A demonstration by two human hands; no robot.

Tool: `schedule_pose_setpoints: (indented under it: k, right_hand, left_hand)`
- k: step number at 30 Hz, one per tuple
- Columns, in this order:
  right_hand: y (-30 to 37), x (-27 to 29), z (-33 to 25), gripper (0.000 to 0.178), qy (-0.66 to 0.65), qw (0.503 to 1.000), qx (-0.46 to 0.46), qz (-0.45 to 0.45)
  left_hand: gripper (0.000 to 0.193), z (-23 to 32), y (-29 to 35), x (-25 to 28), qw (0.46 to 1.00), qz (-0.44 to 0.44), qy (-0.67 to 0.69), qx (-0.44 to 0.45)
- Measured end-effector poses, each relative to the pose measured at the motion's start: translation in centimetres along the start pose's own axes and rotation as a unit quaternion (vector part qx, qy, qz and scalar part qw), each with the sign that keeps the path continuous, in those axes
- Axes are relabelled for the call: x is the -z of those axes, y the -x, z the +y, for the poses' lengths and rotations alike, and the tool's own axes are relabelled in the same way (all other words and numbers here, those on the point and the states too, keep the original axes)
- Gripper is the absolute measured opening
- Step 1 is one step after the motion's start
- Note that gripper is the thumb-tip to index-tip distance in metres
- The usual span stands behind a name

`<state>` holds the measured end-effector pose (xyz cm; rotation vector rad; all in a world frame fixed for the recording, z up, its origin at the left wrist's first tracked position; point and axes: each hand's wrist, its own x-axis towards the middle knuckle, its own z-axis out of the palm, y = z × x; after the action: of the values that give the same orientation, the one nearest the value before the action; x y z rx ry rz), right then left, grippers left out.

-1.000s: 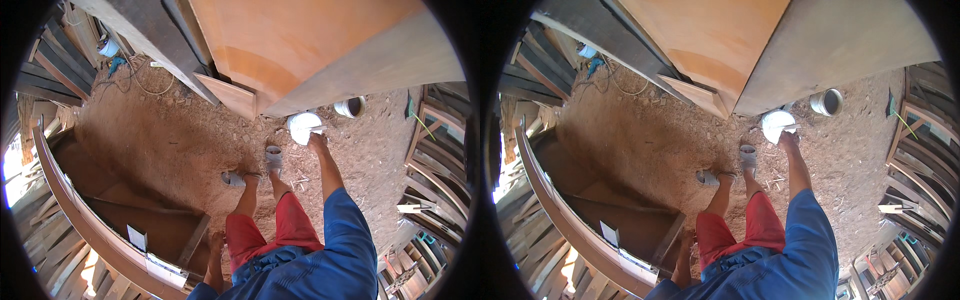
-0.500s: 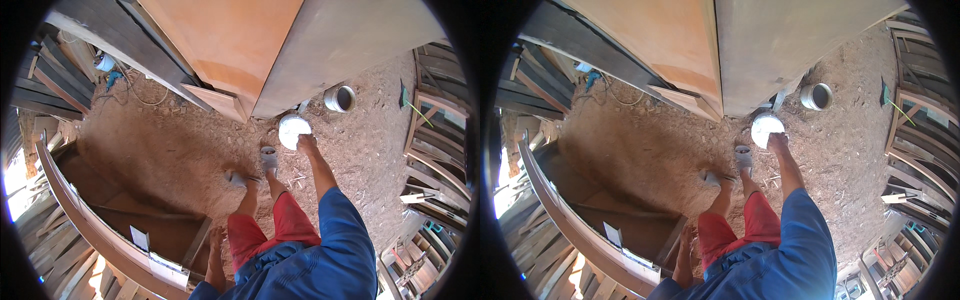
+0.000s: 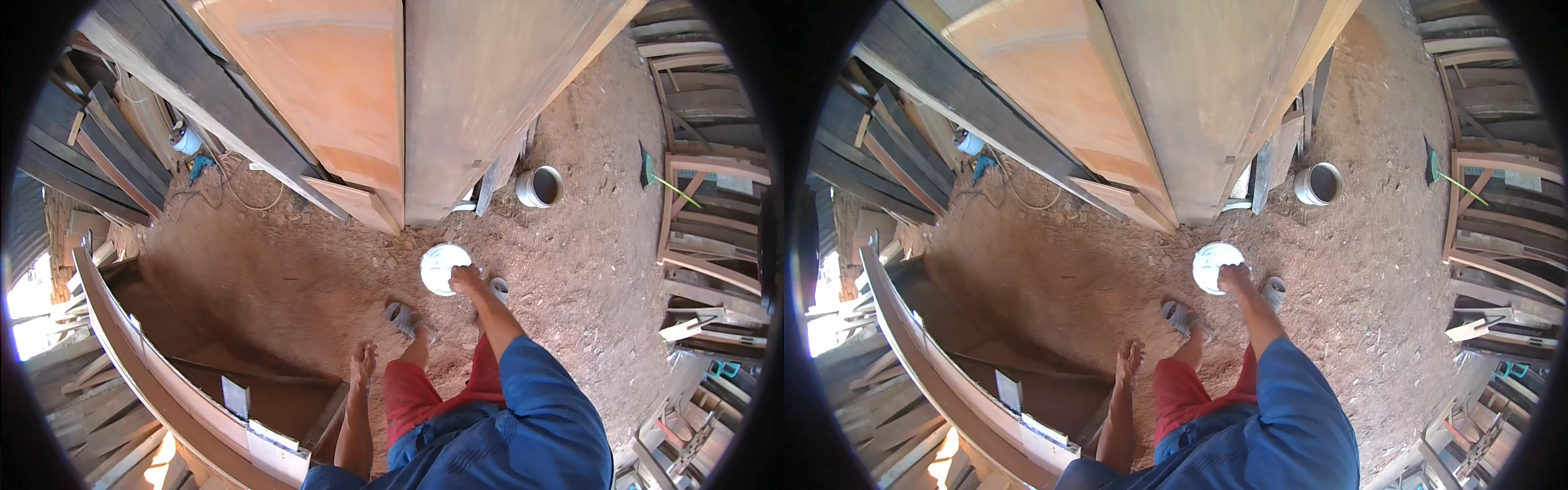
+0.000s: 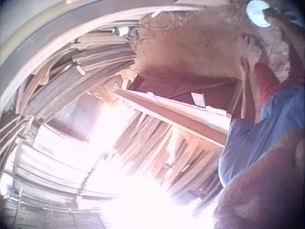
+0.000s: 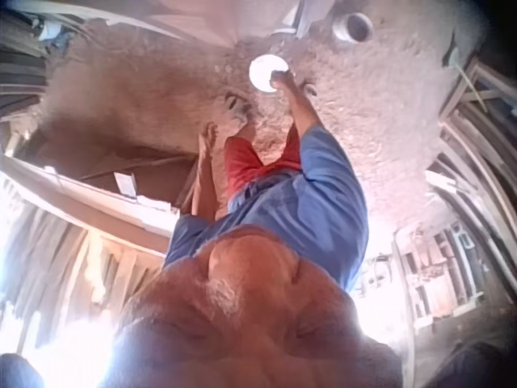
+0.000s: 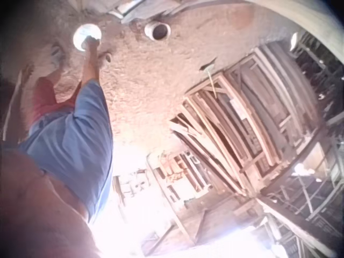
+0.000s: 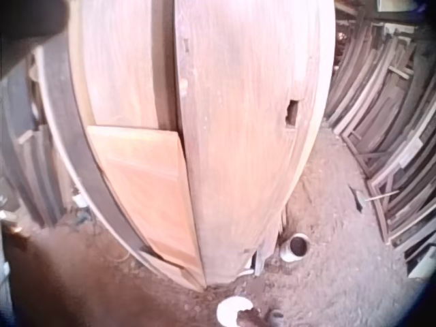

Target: The person applies glue to a wooden plank and attaches it to a large wooden door frame. They then use a mallet to tap the plank into place, ensuring it is securely fitted.

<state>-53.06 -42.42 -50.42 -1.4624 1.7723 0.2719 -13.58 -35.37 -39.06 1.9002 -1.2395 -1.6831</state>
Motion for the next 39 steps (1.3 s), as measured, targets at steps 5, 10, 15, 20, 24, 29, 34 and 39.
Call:
schedule_pose_setpoints:
  k: [5,10,15,20,24,29,34,39]
  right_hand:
    - [-3.1,-6.4,-1.2,0.038,-0.006,0.997,0.003,-0.08]
    - [-6.2,-5.9,3.9,0.046,-0.127,0.991,0.033,-0.01]
    - [-7.4,15.3,8.4,0.082,-0.13,0.868,-0.146,0.457]
    - [-14.8,19.6,13.3,0.089,-0.082,0.836,-0.141,0.524]
    - [-14.6,20.7,15.6,0.058,-0.222,0.861,-0.047,0.456]
    - [-16.7,20.0,28.4,0.052,-0.588,0.661,0.269,0.38]
    - [-17.3,19.2,29.8,0.044,-0.635,0.603,0.304,0.375]
    - [-15.8,20.1,27.3,0.059,-0.595,0.622,0.367,0.352]
  left_hand:
    - [0.034,5.2,-7.8,-8.2,0.994,0.022,-0.089,-0.057]
    - [0.029,6.4,-15.8,-19.9,0.986,-0.014,0.054,-0.159]
    - [0.025,3.7,-23.3,-28.7,0.975,-0.068,0.047,-0.205]
    - [0.035,4.3,-27.4,-34.7,0.963,-0.11,0.003,-0.246]
    - [0.046,0.8,-34.2,-36.4,0.976,-0.06,0.063,-0.2]
    - [0.067,6.3,-36.6,-40.5,0.989,-0.078,0.122,0.037]
    - [0.086,5.6,-39.3,-42.3,0.982,-0.111,0.121,0.096]
    - [0.09,2.4,-43.1,-43.7,0.945,-0.053,0.255,0.198]
